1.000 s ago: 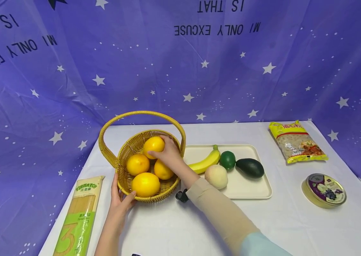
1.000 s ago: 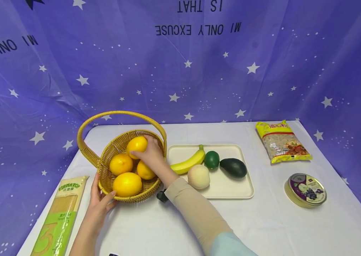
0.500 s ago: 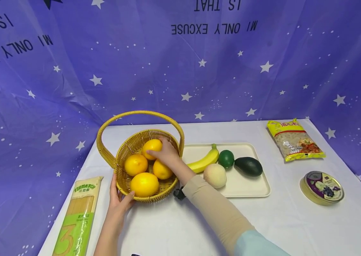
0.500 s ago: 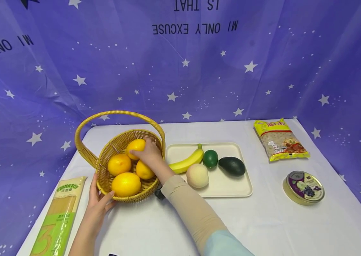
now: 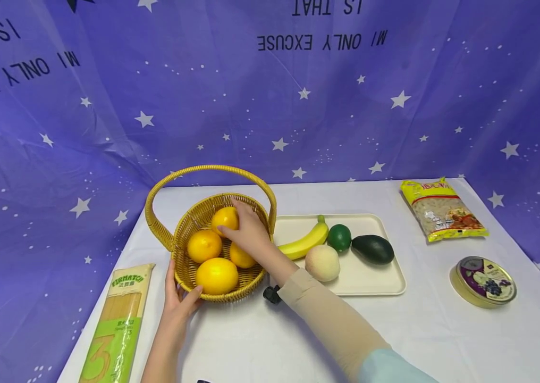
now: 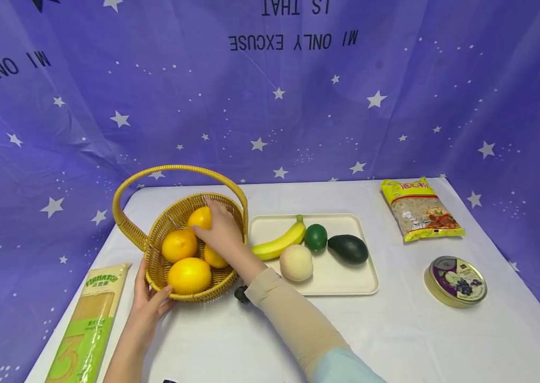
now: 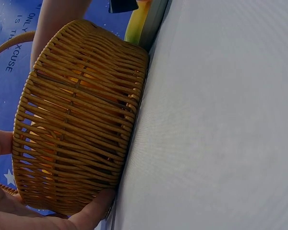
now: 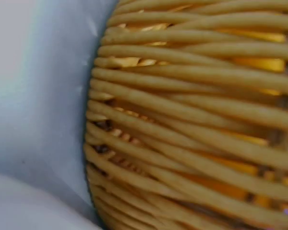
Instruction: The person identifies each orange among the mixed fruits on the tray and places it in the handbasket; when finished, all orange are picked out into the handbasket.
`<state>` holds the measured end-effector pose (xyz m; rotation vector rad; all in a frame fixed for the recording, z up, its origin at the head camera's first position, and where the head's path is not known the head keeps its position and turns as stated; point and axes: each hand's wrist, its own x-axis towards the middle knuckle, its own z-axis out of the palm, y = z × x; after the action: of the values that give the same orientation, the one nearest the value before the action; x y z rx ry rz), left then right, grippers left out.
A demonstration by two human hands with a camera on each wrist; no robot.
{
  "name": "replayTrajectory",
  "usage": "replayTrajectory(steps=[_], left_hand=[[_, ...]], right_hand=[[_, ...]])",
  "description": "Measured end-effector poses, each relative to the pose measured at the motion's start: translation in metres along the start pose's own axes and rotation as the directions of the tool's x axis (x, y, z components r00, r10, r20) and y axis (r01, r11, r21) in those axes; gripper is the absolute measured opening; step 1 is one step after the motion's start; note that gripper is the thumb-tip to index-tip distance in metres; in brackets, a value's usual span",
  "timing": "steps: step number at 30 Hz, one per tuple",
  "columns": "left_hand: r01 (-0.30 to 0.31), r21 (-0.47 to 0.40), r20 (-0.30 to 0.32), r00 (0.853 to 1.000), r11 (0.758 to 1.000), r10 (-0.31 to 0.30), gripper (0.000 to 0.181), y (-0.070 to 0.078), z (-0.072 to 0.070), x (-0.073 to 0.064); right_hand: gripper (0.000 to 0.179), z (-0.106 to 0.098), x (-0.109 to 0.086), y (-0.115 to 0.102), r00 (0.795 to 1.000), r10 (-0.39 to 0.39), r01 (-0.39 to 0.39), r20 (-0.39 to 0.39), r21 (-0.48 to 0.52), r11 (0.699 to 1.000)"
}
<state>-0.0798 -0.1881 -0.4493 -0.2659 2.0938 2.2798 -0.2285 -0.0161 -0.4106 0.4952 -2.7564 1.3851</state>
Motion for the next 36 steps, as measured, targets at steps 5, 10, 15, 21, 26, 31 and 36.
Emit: replayTrajectory(steps=[5,10,15,21,26,31,36], left_hand=[[0.006,-0.001,0.004,1.0,1.0,-0.006,0.093,0.002,0.001,-0.003],[-0.007,-0.022,0.011,1.0,1.0,0.007,0.092,0.004,-0.001,-0.003],[-0.011,-0.023,0.018,1.0,1.0,0.012,0.093,0.004,0.0,-0.002],[-0.017,-0.051,0.034,0.999,0.999,0.019,0.092,0.004,-0.001,-0.002],[-0.033,-0.074,0.059,0.998,0.997,0.038,0.091,0.004,-0.003,0.0],[-0.033,-0.086,0.066,0.997,0.996,0.039,0.091,0.005,-0.002,0.001],[-0.026,-0.071,0.059,0.998,0.997,0.03,0.092,0.006,-0.002,0.0]], right_hand=[[0.076,-0.012,-0.014,-0.006,0.998,-0.065,0.065,-0.003,-0.011,0.998],[0.08,-0.03,-0.027,-0.018,0.994,-0.106,0.106,-0.011,0.006,0.994],[0.078,-0.052,-0.044,-0.026,0.986,-0.157,0.16,-0.049,0.05,0.986],[0.075,-0.075,-0.065,-0.029,0.974,-0.193,0.204,-0.116,0.092,0.975],[0.074,-0.096,-0.08,-0.028,0.96,-0.224,0.246,-0.17,0.122,0.961],[0.074,-0.12,-0.096,-0.018,0.946,-0.237,0.273,-0.22,0.147,0.951],[0.075,-0.144,-0.11,0.003,0.936,-0.209,0.252,-0.282,0.125,0.96]])
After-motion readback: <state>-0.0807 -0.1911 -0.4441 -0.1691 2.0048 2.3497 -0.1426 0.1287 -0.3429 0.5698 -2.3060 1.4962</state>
